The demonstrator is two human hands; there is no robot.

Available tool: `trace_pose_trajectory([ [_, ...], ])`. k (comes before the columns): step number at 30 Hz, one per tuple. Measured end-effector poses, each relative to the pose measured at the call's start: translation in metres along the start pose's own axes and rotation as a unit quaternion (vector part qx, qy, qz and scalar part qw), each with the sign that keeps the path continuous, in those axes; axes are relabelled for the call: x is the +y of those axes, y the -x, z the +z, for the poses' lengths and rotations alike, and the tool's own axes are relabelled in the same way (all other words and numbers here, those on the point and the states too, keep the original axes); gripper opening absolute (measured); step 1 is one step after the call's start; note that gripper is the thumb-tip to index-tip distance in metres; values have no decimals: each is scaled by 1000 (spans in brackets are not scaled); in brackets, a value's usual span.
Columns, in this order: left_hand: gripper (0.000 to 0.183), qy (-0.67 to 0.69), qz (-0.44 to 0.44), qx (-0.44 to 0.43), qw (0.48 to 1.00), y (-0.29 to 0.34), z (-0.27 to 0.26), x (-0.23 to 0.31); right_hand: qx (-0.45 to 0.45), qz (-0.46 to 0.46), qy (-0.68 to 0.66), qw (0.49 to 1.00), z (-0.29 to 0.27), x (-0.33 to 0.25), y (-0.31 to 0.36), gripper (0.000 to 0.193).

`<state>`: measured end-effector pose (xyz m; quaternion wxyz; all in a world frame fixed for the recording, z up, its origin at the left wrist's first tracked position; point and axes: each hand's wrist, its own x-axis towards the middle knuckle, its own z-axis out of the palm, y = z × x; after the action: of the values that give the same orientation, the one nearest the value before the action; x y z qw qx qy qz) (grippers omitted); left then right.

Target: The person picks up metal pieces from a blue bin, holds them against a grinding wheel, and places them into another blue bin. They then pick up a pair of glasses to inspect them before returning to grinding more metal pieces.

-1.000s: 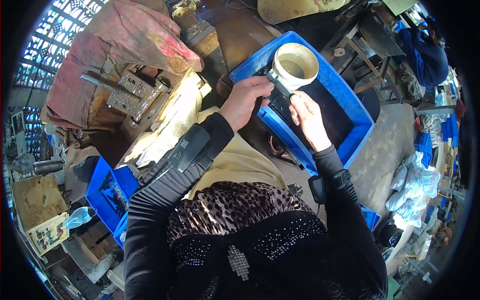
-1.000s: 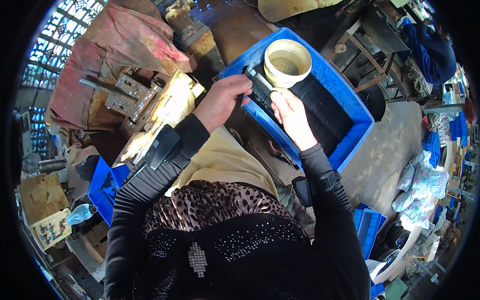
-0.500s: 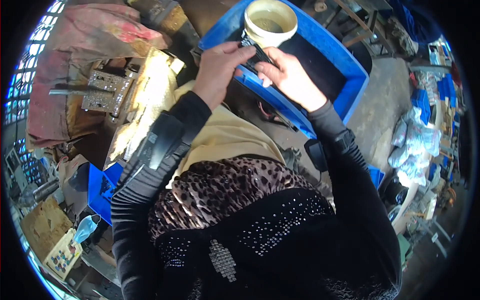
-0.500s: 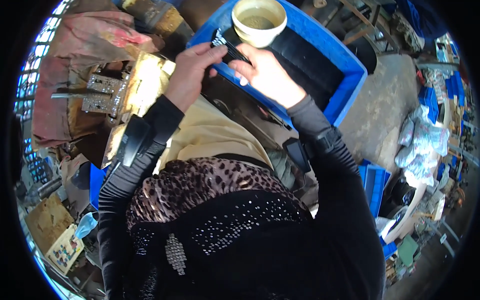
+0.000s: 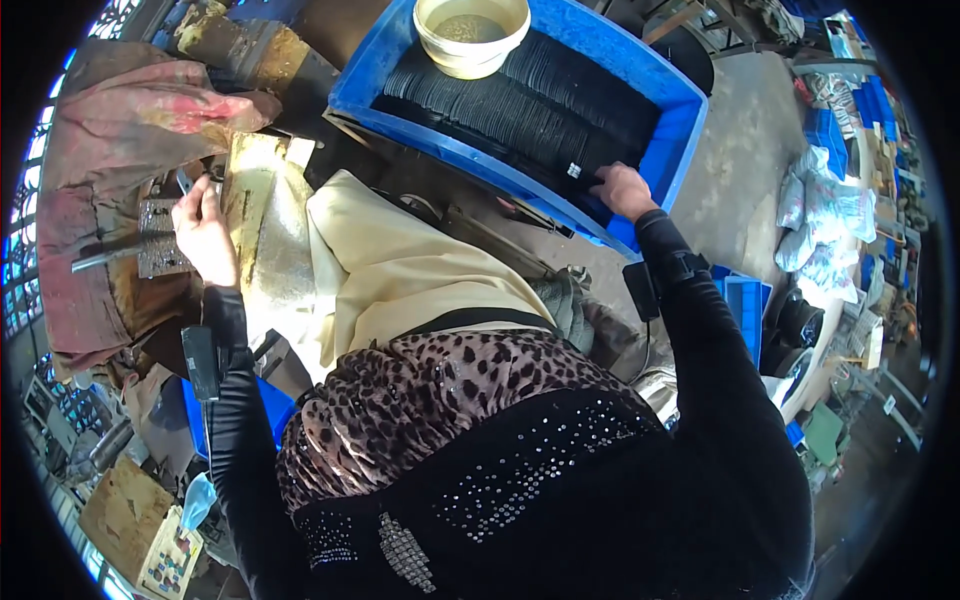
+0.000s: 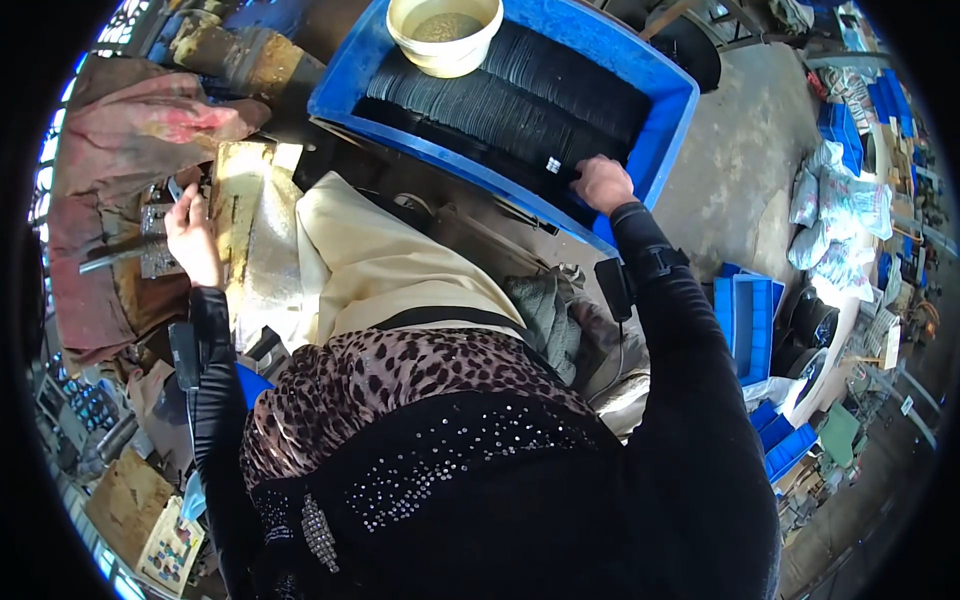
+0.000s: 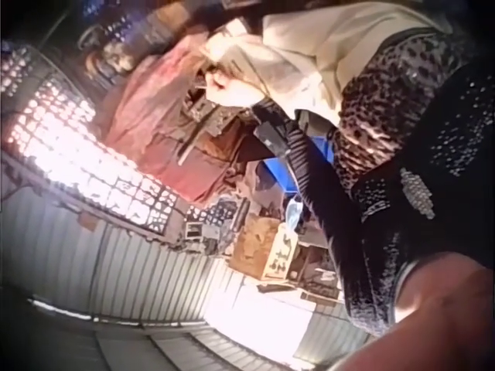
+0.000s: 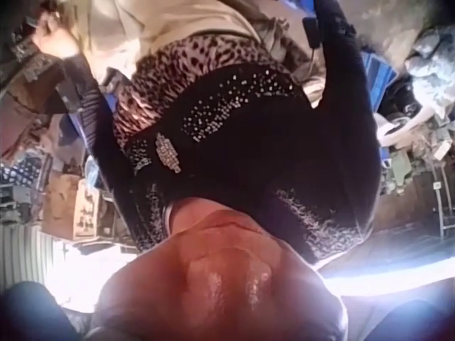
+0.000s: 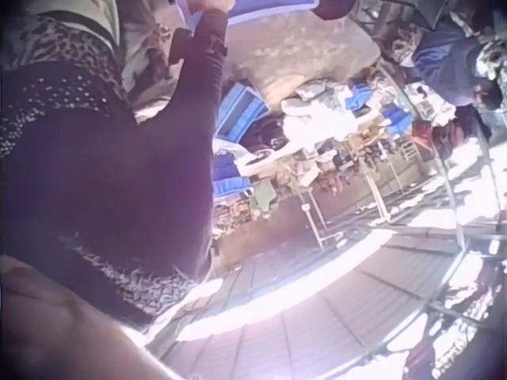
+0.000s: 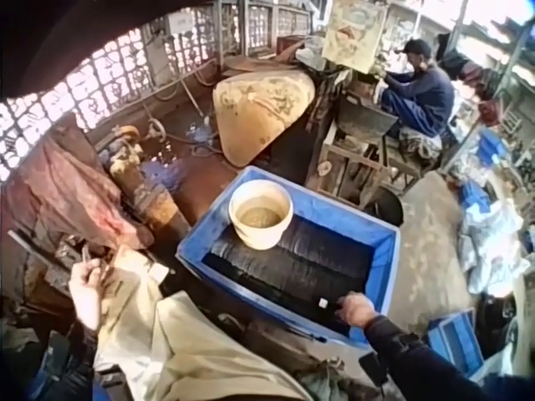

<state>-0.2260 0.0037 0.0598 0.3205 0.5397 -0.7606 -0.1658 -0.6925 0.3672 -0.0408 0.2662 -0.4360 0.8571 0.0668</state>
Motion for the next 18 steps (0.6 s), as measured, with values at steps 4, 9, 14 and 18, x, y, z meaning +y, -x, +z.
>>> trace_pose_trajectory([
  [4, 26, -39, 46, 52, 997, 11, 0, -6, 2, 48, 23, 999, 10, -12, 10, 34],
  [9, 26, -27, 40, 44, 998, -1, 6, 0, 15, 64, 5, 998, 24, -12, 11, 33],
  [14, 27, -31, 33, 73, 996, -11, 4, -17, 33, 52, 23, 998, 26, -14, 14, 29],
  [18, 27, -17, 2, 77, 997, -7, 10, -30, 7, 13, 89, 996, 19, -16, 11, 24],
])
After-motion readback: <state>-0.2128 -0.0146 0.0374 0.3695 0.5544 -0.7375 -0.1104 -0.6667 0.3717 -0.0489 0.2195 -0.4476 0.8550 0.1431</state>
